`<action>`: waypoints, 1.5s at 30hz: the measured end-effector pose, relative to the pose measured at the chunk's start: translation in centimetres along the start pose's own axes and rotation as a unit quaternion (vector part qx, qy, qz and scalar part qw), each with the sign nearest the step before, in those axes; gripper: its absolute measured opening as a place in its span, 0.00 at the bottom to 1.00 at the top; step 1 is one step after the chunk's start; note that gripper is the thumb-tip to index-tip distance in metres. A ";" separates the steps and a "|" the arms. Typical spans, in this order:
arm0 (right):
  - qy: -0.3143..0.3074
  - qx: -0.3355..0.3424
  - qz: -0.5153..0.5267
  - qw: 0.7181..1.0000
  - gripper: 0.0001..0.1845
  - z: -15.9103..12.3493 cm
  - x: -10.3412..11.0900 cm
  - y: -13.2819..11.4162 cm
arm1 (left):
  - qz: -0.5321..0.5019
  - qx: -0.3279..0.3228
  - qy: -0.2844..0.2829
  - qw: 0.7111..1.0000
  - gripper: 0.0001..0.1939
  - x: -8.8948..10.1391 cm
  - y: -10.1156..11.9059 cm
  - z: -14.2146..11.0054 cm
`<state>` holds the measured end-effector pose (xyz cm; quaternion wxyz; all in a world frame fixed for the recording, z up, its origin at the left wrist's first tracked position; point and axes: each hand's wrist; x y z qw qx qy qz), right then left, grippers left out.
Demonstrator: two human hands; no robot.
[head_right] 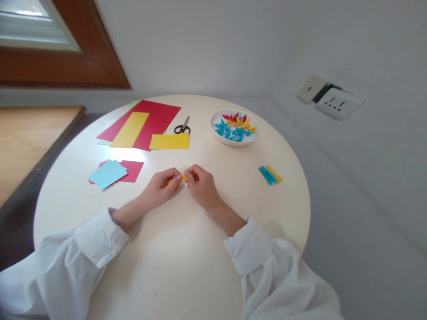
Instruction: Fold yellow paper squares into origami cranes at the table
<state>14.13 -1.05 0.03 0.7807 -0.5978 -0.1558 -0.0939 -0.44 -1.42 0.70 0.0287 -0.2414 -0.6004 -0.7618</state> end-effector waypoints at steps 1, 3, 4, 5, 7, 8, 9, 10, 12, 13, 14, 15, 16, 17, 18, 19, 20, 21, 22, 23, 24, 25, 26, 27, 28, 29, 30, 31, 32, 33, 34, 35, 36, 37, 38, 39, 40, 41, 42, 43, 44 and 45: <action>0.001 0.002 -0.010 1.000 0.12 0.0 0.0 0.0 | 0.006 -0.005 -0.001 1.000 0.12 0.0 0.0 0.0; 0.007 0.009 -0.027 1.000 0.11 0.0 0.1 -0.2 | 0.020 -0.016 0.000 1.000 0.11 0.0 0.0 0.0; 0.010 0.015 -0.034 0.999 0.11 0.0 0.1 -0.3 | 0.026 -0.022 0.000 0.999 0.11 0.0 0.0 0.0; 0.012 0.020 -0.039 0.999 0.11 -0.1 0.1 -0.3 | 0.031 -0.027 0.000 0.999 0.11 0.0 0.0 -0.1; 0.016 0.023 -0.041 0.999 0.12 -0.1 0.1 -0.4 | 0.035 -0.036 -0.001 0.999 0.11 0.0 0.0 -0.1; 0.016 0.020 -0.036 0.999 0.12 -0.1 0.1 -0.5 | 0.033 -0.038 -0.002 0.999 0.11 0.0 0.0 -0.1; 0.016 0.015 -0.029 0.999 0.13 -0.1 0.1 -0.5 | 0.030 -0.039 -0.002 0.999 0.12 0.0 0.0 -0.1; 0.015 0.007 -0.016 1.000 0.14 -0.1 0.1 -0.5 | 0.024 -0.038 0.000 0.999 0.12 0.0 0.0 -0.1; 0.014 -0.009 0.022 1.000 0.15 0.0 0.0 -0.6 | 0.005 -0.027 0.006 1.000 0.12 -0.1 0.0 -0.1; 0.015 -0.015 0.047 0.999 0.15 0.1 0.0 -0.6 | -0.009 -0.020 0.011 1.000 0.12 0.0 0.0 -0.1; 0.016 -0.019 0.074 0.997 0.15 0.2 0.0 -0.6 | -0.026 -0.010 0.019 0.999 0.13 0.0 0.0 0.0; 0.019 -0.022 0.099 0.995 0.15 0.2 0.0 -0.6 | -0.046 0.002 0.029 0.999 0.13 0.0 0.1 0.1; 0.023 -0.023 0.122 0.992 0.15 0.3 0.0 -0.6 | -0.070 0.015 0.043 0.997 0.13 0.0 0.1 0.2; 0.026 -0.025 0.138 0.990 0.15 0.3 0.0 -0.6 | -0.098 0.028 0.060 0.993 0.14 0.1 0.0 0.3; 0.028 -0.025 0.148 0.988 0.14 0.3 -0.1 -0.5 | -0.130 0.039 0.077 0.988 0.14 0.1 0.0 0.4; 0.029 -0.023 0.150 0.988 0.13 0.3 -0.1 -0.5 | -0.162 0.048 0.092 0.981 0.13 0.2 -0.1 0.5; 0.030 -0.020 0.148 0.988 0.12 0.3 -0.1 -0.5 | -0.191 0.053 0.104 0.975 0.13 0.2 -0.1 0.5; 0.030 -0.014 0.142 0.989 0.10 0.2 -0.2 -0.4 | -0.214 0.055 0.112 0.969 0.12 0.2 -0.2 0.6; 0.026 -0.008 0.135 0.990 0.09 0.1 -0.2 -0.4 | -0.230 0.057 0.116 0.965 0.12 0.2 -0.3 0.6; 0.021 -0.002 0.129 0.991 0.08 0.0 -0.3 -0.4 | -0.238 0.059 0.114 0.963 0.12 0.2 -0.4 0.6; 0.016 0.002 0.123 0.992 0.07 -0.1 -0.4 -0.3 | -0.239 0.061 0.109 0.963 0.12 0.2 -0.4 0.6; 0.011 0.005 0.119 0.993 0.07 -0.1 -0.4 -0.3 | -0.238 0.062 0.101 0.964 0.12 0.1 -0.5 0.5; 0.008 0.007 0.115 0.993 0.06 -0.2 -0.5 -0.3 | -0.235 0.062 0.091 0.966 0.12 0.1 -0.4 0.5; 0.008 0.008 0.112 0.994 0.06 -0.2 -0.5 -0.3 | -0.229 0.060 0.081 0.968 0.12 0.1 -0.4 0.4; 0.009 0.008 0.108 0.994 0.06 -0.2 -0.5 -0.3 | -0.221 0.056 0.073 0.971 0.12 0.2 -0.3 0.3; 0.013 0.008 0.105 0.994 0.06 -0.2 -0.5 -0.3 | -0.209 0.050 0.070 0.974 0.11 0.2 -0.2 0.3; 0.018 0.008 0.102 0.995 0.06 -0.2 -0.5 -0.3 | -0.195 0.044 0.070 0.977 0.11 0.2 -0.1 0.3; 0.022 0.008 0.100 0.995 0.06 -0.1 -0.5 -0.3 | -0.177 0.038 0.073 0.981 0.11 0.3 0.0 0.3; 0.026 0.008 0.098 0.995 0.06 -0.1 -0.4 -0.2 | -0.158 0.033 0.075 0.984 0.11 0.3 0.0 0.3; 0.028 0.007 0.097 0.995 0.06 -0.1 -0.4 -0.2 | -0.142 0.029 0.077 0.986 0.11 0.3 0.1 0.3; 0.030 0.005 0.097 0.995 0.07 -0.1 -0.4 -0.2 | -0.128 0.027 0.078 0.988 0.12 0.4 0.1 0.3; 0.031 0.003 0.098 0.995 0.07 0.0 -0.5 -0.2 | -0.117 0.028 0.078 0.990 0.12 0.4 0.1 0.4; 0.031 0.001 0.100 0.995 0.07 0.0 -0.5 -0.2 | -0.110 0.029 0.078 0.990 0.12 0.4 0.1 0.4; 0.032 -0.001 0.104 0.994 0.08 0.0 -0.5 -0.2 | -0.106 0.030 0.077 0.991 0.11 0.4 0.0 0.4; 0.033 -0.001 0.108 0.994 0.08 0.0 -0.5 -0.1 | -0.105 0.031 0.075 0.991 0.11 0.4 0.0 0.4; 0.033 -0.002 0.113 0.993 0.08 0.1 -0.5 -0.1 | -0.106 0.031 0.071 0.991 0.11 0.3 -0.1 0.5; 0.034 -0.003 0.117 0.992 0.09 0.1 -0.6 -0.1 | -0.109 0.033 0.067 0.991 0.10 0.3 -0.2 0.4; 0.035 -0.006 0.121 0.992 0.09 0.1 -0.6 -0.1 | -0.113 0.035 0.062 0.991 0.10 0.3 -0.3 0.4; 0.037 -0.009 0.124 0.992 0.10 0.1 -0.6 -0.1 | -0.119 0.038 0.059 0.990 0.10 0.3 -0.3 0.4; 0.038 -0.013 0.128 0.991 0.10 0.1 -0.6 -0.1 | -0.126 0.042 0.057 0.990 0.10 0.2 -0.3 0.4; 0.039 -0.015 0.132 0.990 0.10 0.1 -0.6 -0.1 | -0.135 0.045 0.056 0.988 0.10 0.2 -0.3 0.4; 0.040 -0.016 0.136 0.990 0.10 0.1 -0.6 -0.2 | -0.146 0.047 0.057 0.987 0.11 0.1 -0.3 0.4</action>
Point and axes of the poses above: each hand's wrist, its own z-axis towards the middle knuckle, its own x-axis out of the back of the hand, y = z × x, and after that the axes turned 5 degrees about -z, right-handed
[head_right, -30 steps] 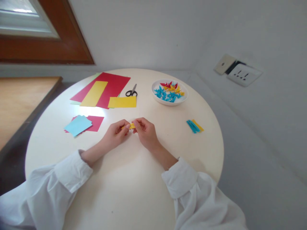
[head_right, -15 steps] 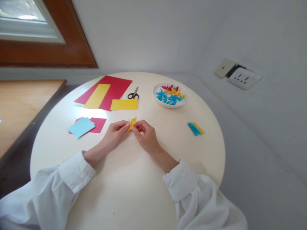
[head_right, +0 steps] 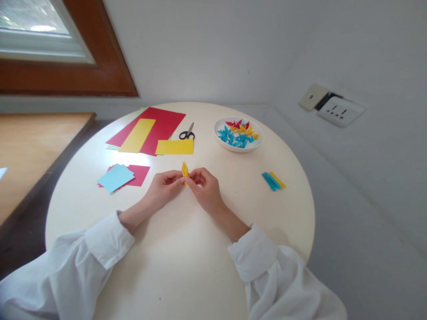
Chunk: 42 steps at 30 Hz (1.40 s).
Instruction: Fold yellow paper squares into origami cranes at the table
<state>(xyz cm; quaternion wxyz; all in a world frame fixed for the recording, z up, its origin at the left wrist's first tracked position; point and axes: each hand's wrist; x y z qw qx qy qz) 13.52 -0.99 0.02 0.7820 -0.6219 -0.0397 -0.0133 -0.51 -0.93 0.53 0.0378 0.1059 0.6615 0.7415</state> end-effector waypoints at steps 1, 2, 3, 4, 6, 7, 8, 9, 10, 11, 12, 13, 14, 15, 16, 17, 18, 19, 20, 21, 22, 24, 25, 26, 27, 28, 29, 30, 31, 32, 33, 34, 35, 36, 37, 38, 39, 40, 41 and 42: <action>0.001 0.000 0.004 1.000 0.10 0.0 0.0 0.0 | -0.013 0.001 0.003 1.000 0.11 -0.1 0.0 0.0; 0.002 0.001 0.006 1.000 0.09 0.0 0.0 -0.1 | -0.028 0.001 0.009 1.000 0.11 -0.1 0.0 0.0; 0.003 0.000 0.005 1.000 0.09 0.0 0.0 -0.2 | -0.043 0.003 0.017 0.999 0.11 -0.2 0.1 0.0; 0.005 -0.001 0.002 1.000 0.09 0.0 0.0 -0.2 | -0.061 0.006 0.026 0.998 0.11 -0.2 0.1 0.0; 0.011 -0.005 -0.008 1.000 0.09 0.0 0.0 -0.3 | -0.096 0.017 0.035 0.995 0.13 -0.3 0.1 0.0; 0.014 -0.005 -0.012 1.000 0.09 0.0 0.0 -0.3 | -0.113 0.023 0.036 0.993 0.13 -0.3 0.2 0.0; 0.018 -0.005 -0.015 1.000 0.09 0.0 0.0 -0.3 | -0.127 0.027 0.038 0.991 0.14 -0.3 0.2 0.0; 0.021 -0.004 -0.018 1.000 0.08 0.0 0.0 -0.3 | -0.135 0.030 0.041 0.990 0.13 -0.3 0.2 0.0; 0.024 -0.001 -0.020 1.000 0.07 0.0 0.1 -0.3 | -0.137 0.032 0.045 0.989 0.13 -0.3 0.2 0.0; 0.025 0.002 -0.023 0.999 0.07 0.0 0.1 -0.3 | -0.133 0.033 0.052 0.989 0.12 -0.3 0.2 0.0; 0.025 0.006 -0.026 0.999 0.07 0.0 0.1 -0.2 | -0.125 0.033 0.058 0.990 0.11 -0.3 0.3 0.0; 0.023 0.010 -0.031 0.999 0.06 0.0 0.1 -0.2 | -0.114 0.031 0.064 0.991 0.10 -0.2 0.3 0.0; 0.022 0.014 -0.035 0.999 0.06 0.0 0.1 -0.2 | -0.102 0.030 0.072 0.992 0.10 -0.2 0.3 0.0; 0.022 0.016 -0.040 0.999 0.06 0.0 0.1 -0.2 | -0.091 0.029 0.078 0.992 0.09 -0.2 0.3 0.1; 0.022 0.017 -0.044 0.999 0.06 0.0 0.1 -0.2 | -0.083 0.028 0.084 0.993 0.09 -0.2 0.3 0.1; 0.022 0.017 -0.047 0.999 0.07 0.0 0.1 -0.2 | -0.076 0.026 0.087 0.993 0.08 -0.2 0.3 0.1; 0.024 0.016 -0.048 0.998 0.07 0.0 0.1 -0.2 | -0.069 0.024 0.088 0.993 0.08 -0.1 0.3 0.1; 0.024 0.015 -0.049 0.998 0.07 0.0 0.1 -0.1 | -0.063 0.021 0.089 0.994 0.07 -0.1 0.2 0.1; 0.025 0.015 -0.048 0.998 0.07 0.0 0.1 -0.1 | -0.058 0.018 0.089 0.994 0.07 -0.1 0.2 0.2; 0.026 0.015 -0.048 0.998 0.08 0.0 0.1 -0.1 | -0.054 0.015 0.090 0.994 0.07 -0.1 0.2 0.2; 0.026 0.016 -0.049 0.998 0.08 0.0 0.1 -0.1 | -0.052 0.014 0.092 0.994 0.07 -0.1 0.1 0.2; 0.028 0.017 -0.049 0.998 0.08 0.0 0.1 0.0 | -0.052 0.013 0.095 0.994 0.07 -0.1 0.2 0.2; 0.029 0.017 -0.048 0.998 0.08 0.0 0.1 0.0 | -0.052 0.012 0.096 0.994 0.07 -0.1 0.2 0.1; 0.030 0.017 -0.047 0.998 0.09 0.0 0.1 0.0 | -0.049 0.011 0.096 0.994 0.06 -0.1 0.3 0.1; 0.032 0.016 -0.046 0.998 0.09 0.0 0.1 0.0 | -0.046 0.010 0.096 0.994 0.06 -0.1 0.3 0.1; 0.033 0.014 -0.046 0.998 0.10 0.0 0.1 0.0 | -0.042 0.008 0.097 0.994 0.06 0.0 0.4 0.0; 0.034 0.013 -0.048 0.998 0.10 0.0 0.1 0.0 | -0.039 0.007 0.099 0.994 0.06 0.0 0.4 0.0; 0.034 0.012 -0.050 0.998 0.10 0.0 0.1 0.0 | -0.037 0.007 0.101 0.994 0.06 0.0 0.4 0.0; 0.035 0.012 -0.053 0.998 0.10 0.0 0.1 0.0 | -0.037 0.007 0.104 0.994 0.06 0.0 0.4 0.0; 0.035 0.013 -0.056 0.998 0.10 0.0 0.1 -0.1 | -0.038 0.007 0.108 0.993 0.06 0.0 0.4 0.0; 0.034 0.014 -0.058 0.998 0.10 0.0 0.1 -0.1 | -0.039 0.007 0.111 0.993 0.07 0.0 0.4 0.0; 0.034 0.016 -0.058 0.998 0.09 0.0 0.1 0.0 | -0.042 0.005 0.113 0.993 0.07 0.0 0.4 0.1; 0.032 0.017 -0.058 0.998 0.09 0.0 0.1 0.0 | -0.045 0.003 0.117 0.992 0.07 0.0 0.4 0.1; 0.030 0.019 -0.057 0.998 0.09 0.0 0.1 0.0 | -0.048 0.001 0.120 0.992 0.07 0.0 0.5 0.1; 0.027 0.020 -0.056 0.998 0.09 0.0 0.1 0.1 | -0.051 0.001 0.125 0.991 0.07 0.0 0.5 0.1; 0.025 0.021 -0.055 0.998 0.09 0.0 0.1 0.1 | -0.054 0.000 0.130 0.990 0.06 0.0 0.6 0.1; 0.024 0.022 -0.055 0.998 0.09 -0.1 0.2 0.1 | -0.057 0.000 0.135 0.989 0.06 0.0 0.6 0.1; 0.025 0.023 -0.056 0.998 0.09 -0.1 0.1 0.2 | -0.058 -0.001 0.140 0.988 0.06 0.0 0.7 0.0; 0.025 0.023 -0.059 0.998 0.09 0.0 0.1 0.2 | -0.059 -0.003 0.143 0.988 0.06 0.0 0.7 0.0; 0.027 0.024 -0.062 0.997 0.09 0.0 0.1 0.2 | -0.061 -0.006 0.145 0.988 0.06 0.0 0.8 0.0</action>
Point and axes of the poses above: each hand's wrist, its own z-axis towards the middle knuckle, its own x-axis out of the back of the hand, y = z × x, and after that the axes turned 5 degrees about -z, right-handed
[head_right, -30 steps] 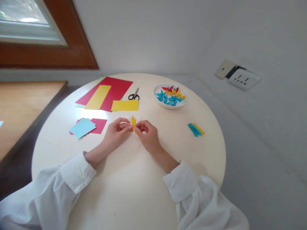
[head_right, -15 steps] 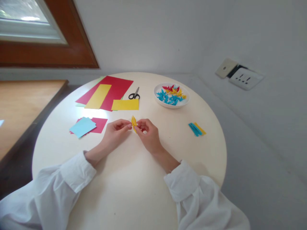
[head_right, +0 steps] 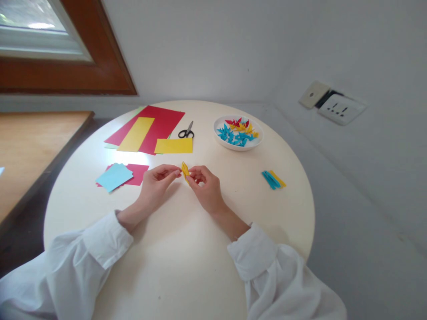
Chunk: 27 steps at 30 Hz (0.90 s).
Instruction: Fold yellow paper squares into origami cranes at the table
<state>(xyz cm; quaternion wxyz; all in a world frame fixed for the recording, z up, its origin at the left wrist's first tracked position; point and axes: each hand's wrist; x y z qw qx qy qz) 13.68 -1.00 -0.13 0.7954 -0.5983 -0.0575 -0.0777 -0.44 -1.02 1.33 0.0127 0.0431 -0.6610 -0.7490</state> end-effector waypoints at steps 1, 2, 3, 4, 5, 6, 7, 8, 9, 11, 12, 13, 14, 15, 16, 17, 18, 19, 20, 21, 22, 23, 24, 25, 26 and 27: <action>0.000 0.001 -0.004 1.000 0.09 0.0 0.0 0.0 | -0.002 -0.002 0.001 1.000 0.05 0.0 0.1 0.0; 0.001 0.001 -0.007 1.000 0.09 0.0 0.0 0.0 | -0.002 -0.003 0.003 1.000 0.05 0.0 0.1 0.0; 0.000 0.002 -0.009 1.000 0.09 0.0 0.0 -0.1 | -0.003 -0.002 0.004 1.000 0.05 0.0 0.2 0.0; -0.001 0.003 -0.011 1.000 0.09 0.0 0.0 -0.1 | -0.002 -0.001 0.006 1.000 0.06 0.0 0.2 0.0; -0.001 0.004 -0.011 1.000 0.09 0.0 0.1 -0.1 | -0.001 0.001 0.007 1.000 0.06 0.0 0.2 0.0; -0.002 0.005 -0.010 1.000 0.09 0.0 0.1 0.0 | 0.001 0.003 0.009 1.000 0.06 0.0 0.2 0.0; -0.003 0.006 -0.007 1.000 0.09 0.0 0.1 0.0 | 0.003 0.005 0.009 1.000 0.06 0.0 0.1 0.0; -0.004 0.006 -0.005 1.000 0.09 0.0 0.1 0.0 | 0.003 0.007 0.008 1.000 0.07 0.0 0.1 0.0; -0.006 0.007 -0.003 1.000 0.09 0.0 0.1 0.1 | 0.003 0.009 0.006 1.000 0.07 0.0 -0.1 0.0; -0.009 0.008 -0.002 1.000 0.08 -0.1 0.0 0.1 | -0.003 0.012 0.001 1.000 0.08 0.1 -0.3 0.0; -0.009 0.009 -0.002 1.000 0.08 -0.1 0.0 0.1 | -0.008 0.013 -0.002 1.000 0.08 0.1 -0.4 0.0; -0.009 0.009 -0.003 1.000 0.08 -0.1 0.0 0.1 | -0.012 0.014 -0.004 1.000 0.08 0.1 -0.5 0.1; -0.008 0.009 -0.002 1.000 0.08 -0.1 0.0 0.1 | -0.015 0.017 -0.005 1.000 0.08 0.2 -0.6 0.1; -0.008 0.009 -0.001 1.000 0.08 -0.1 0.0 0.1 | -0.018 0.020 -0.006 1.000 0.09 0.2 -0.6 0.1; -0.008 0.009 0.000 1.000 0.08 -0.1 0.0 0.1 | -0.021 0.023 -0.006 0.999 0.09 0.2 -0.7 0.1; -0.008 0.009 0.000 1.000 0.08 -0.1 0.0 0.1 | -0.024 0.026 -0.007 0.999 0.09 0.2 -0.7 0.1; -0.009 0.008 0.000 1.000 0.08 -0.1 0.0 0.1 | -0.026 0.028 -0.008 0.999 0.09 0.2 -0.7 0.2; -0.009 0.007 -0.001 1.000 0.08 -0.1 0.0 0.1 | -0.029 0.030 -0.010 0.999 0.09 0.2 -0.7 0.2; -0.009 0.006 -0.003 1.000 0.08 -0.1 0.0 0.1 | -0.032 0.031 -0.011 0.999 0.09 0.2 -0.7 0.2; -0.010 0.007 -0.004 1.000 0.08 -0.1 0.0 0.1 | -0.035 0.033 -0.012 0.999 0.09 0.2 -0.7 0.2; -0.011 0.008 -0.003 1.000 0.08 -0.1 0.0 0.1 | -0.040 0.036 -0.013 0.998 0.08 0.2 -0.7 0.2; -0.012 0.010 -0.003 1.000 0.08 -0.1 0.0 0.1 | -0.045 0.039 -0.015 0.998 0.08 0.2 -0.7 0.2; -0.012 0.012 -0.002 1.000 0.08 -0.1 0.0 0.1 | -0.050 0.041 -0.017 0.998 0.08 0.2 -0.7 0.2; -0.011 0.013 -0.002 1.000 0.08 -0.1 0.0 0.2 | -0.055 0.042 -0.017 0.997 0.08 0.2 -0.7 0.2; -0.010 0.014 -0.003 1.000 0.08 -0.1 0.0 0.2 | -0.058 0.044 -0.015 0.997 0.08 0.2 -0.7 0.2; -0.009 0.015 -0.005 1.000 0.08 -0.1 0.0 0.1 | -0.060 0.046 -0.011 0.997 0.08 0.2 -0.7 0.2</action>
Point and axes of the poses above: each hand's wrist, its own z-axis towards the middle knuckle, its own x-axis out of the back of the hand, y = z × x, and after that the axes turned 5 degrees about -z, right-handed
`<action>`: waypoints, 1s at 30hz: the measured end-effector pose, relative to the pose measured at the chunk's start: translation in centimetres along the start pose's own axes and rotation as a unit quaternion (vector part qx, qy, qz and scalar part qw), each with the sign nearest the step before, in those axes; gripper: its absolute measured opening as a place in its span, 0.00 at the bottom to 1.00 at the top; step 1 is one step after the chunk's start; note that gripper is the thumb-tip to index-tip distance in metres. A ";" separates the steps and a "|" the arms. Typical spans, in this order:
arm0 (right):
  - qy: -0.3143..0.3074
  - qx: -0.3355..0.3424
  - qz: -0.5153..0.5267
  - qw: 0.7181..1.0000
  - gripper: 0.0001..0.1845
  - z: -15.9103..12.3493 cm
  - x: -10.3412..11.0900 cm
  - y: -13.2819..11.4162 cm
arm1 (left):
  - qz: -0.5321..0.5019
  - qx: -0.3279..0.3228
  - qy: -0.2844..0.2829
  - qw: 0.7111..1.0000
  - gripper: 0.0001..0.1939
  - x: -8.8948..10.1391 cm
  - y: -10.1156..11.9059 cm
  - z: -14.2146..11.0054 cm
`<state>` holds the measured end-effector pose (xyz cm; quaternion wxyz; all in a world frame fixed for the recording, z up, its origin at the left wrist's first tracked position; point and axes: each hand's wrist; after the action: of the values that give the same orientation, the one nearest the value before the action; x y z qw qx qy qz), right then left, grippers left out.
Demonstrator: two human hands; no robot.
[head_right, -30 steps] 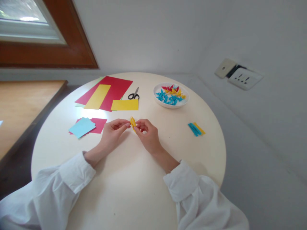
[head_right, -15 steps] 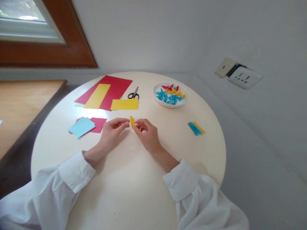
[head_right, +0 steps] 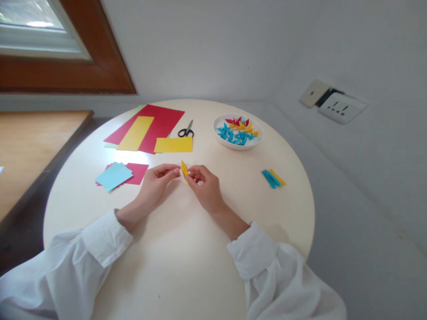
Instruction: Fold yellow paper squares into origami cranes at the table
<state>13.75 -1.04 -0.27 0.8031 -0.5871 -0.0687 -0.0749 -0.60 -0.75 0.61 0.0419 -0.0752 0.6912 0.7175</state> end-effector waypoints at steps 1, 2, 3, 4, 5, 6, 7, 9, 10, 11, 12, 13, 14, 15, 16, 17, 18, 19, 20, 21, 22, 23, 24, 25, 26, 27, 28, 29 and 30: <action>0.000 0.000 -0.001 1.000 0.08 0.0 0.0 0.0 | -0.003 0.003 0.006 1.000 0.09 0.0 0.0 0.0; 0.000 -0.001 -0.001 1.000 0.08 0.0 0.0 0.0 | -0.006 0.006 0.011 1.000 0.09 0.0 0.0 0.0; 0.000 -0.002 0.000 1.000 0.08 0.0 0.0 -0.1 | -0.009 0.010 0.014 1.000 0.10 -0.1 0.0 0.0; -0.001 -0.003 0.001 1.000 0.08 0.0 0.0 -0.1 | -0.013 0.014 0.014 1.000 0.10 -0.1 0.1 0.0; -0.001 -0.003 0.002 1.000 0.09 0.0 0.0 -0.1 | -0.019 0.017 0.013 1.000 0.10 -0.1 0.1 0.0; -0.002 -0.003 0.002 1.000 0.09 0.0 0.0 -0.1 | -0.028 0.021 0.012 0.999 0.09 -0.2 0.2 0.0; -0.002 -0.002 0.003 1.000 0.09 0.0 0.0 -0.1 | -0.041 0.027 0.013 0.999 0.08 -0.2 0.2 0.0; -0.005 -0.001 0.003 1.000 0.08 0.0 0.0 -0.1 | -0.072 0.041 0.014 0.996 0.07 -0.3 0.4 -0.1; -0.005 -0.003 0.003 1.000 0.08 0.0 0.0 -0.1 | -0.087 0.049 0.015 0.995 0.07 -0.4 0.4 -0.1; -0.005 -0.004 0.003 1.000 0.08 0.0 0.0 -0.1 | -0.097 0.057 0.016 0.994 0.07 -0.4 0.5 -0.1; -0.005 -0.006 0.002 1.000 0.08 0.0 0.0 -0.1 | -0.104 0.062 0.015 0.993 0.06 -0.4 0.5 0.0; -0.004 -0.008 0.001 1.000 0.08 0.0 0.1 -0.1 | -0.107 0.067 0.013 0.992 0.07 -0.4 0.5 0.0; -0.003 -0.009 0.000 1.000 0.08 0.0 0.1 -0.1 | -0.109 0.070 0.010 0.992 0.07 -0.4 0.5 0.0; -0.002 -0.008 -0.002 1.000 0.08 0.0 0.1 -0.1 | -0.110 0.071 0.006 0.991 0.07 -0.4 0.4 0.0; -0.002 -0.008 -0.002 1.000 0.09 0.0 0.1 -0.1 | -0.112 0.072 0.002 0.991 0.07 -0.4 0.4 0.1; -0.003 -0.007 -0.003 1.000 0.09 0.0 0.1 -0.2 | -0.114 0.073 -0.003 0.991 0.07 -0.4 0.3 0.1; -0.003 -0.005 -0.003 1.000 0.09 -0.1 0.1 -0.2 | -0.117 0.074 -0.008 0.990 0.08 -0.3 0.3 0.1; -0.004 -0.003 -0.003 1.000 0.08 -0.1 0.1 -0.2 | -0.119 0.076 -0.011 0.990 0.08 -0.3 0.2 0.1; -0.004 -0.002 -0.003 1.000 0.08 -0.1 0.1 -0.3 | -0.123 0.078 -0.014 0.989 0.08 -0.3 0.2 0.1; -0.004 -0.001 -0.003 1.000 0.08 -0.1 0.1 -0.3 | -0.127 0.080 -0.018 0.989 0.07 -0.3 0.2 0.1; -0.004 -0.002 -0.002 1.000 0.08 -0.1 0.1 -0.3 | -0.132 0.081 -0.021 0.988 0.07 -0.3 0.2 0.1; -0.005 -0.003 0.000 1.000 0.08 -0.1 0.1 -0.3 | -0.137 0.082 -0.022 0.987 0.07 -0.3 0.2 0.1; -0.005 -0.004 0.001 1.000 0.08 0.0 0.1 -0.3 | -0.142 0.083 -0.022 0.986 0.07 -0.3 0.2 0.1; -0.005 -0.005 0.002 1.000 0.08 0.0 0.1 -0.3 | -0.144 0.084 -0.022 0.986 0.07 -0.3 0.2 0.1; -0.005 -0.005 0.002 1.000 0.08 0.0 0.1 -0.2 | -0.143 0.084 -0.020 0.986 0.07 -0.3 0.2 0.1; -0.005 -0.004 0.002 1.000 0.07 0.0 0.1 -0.2 | -0.141 0.083 -0.018 0.986 0.07 -0.3 0.2 0.1; -0.004 -0.004 0.001 1.000 0.07 0.0 0.1 -0.2 | -0.137 0.081 -0.017 0.987 0.07 -0.3 0.2 0.1; -0.004 -0.005 0.000 1.000 0.08 0.0 0.1 -0.3 | -0.133 0.078 -0.016 0.988 0.07 -0.3 0.2 0.1; -0.003 -0.006 -0.002 1.000 0.08 0.0 0.1 -0.3 | -0.130 0.075 -0.015 0.989 0.07 -0.3 0.1 0.1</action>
<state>13.81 -1.13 -0.01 0.7992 -0.5920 -0.0719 -0.0750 -0.38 -0.61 0.80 0.1507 -0.1496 0.7269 0.6531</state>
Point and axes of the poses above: each hand's wrist, its own z-axis towards the middle knuckle, its own x-axis out of the back of the hand, y = z × x, and after that the axes turned 5 degrees about -z, right-handed
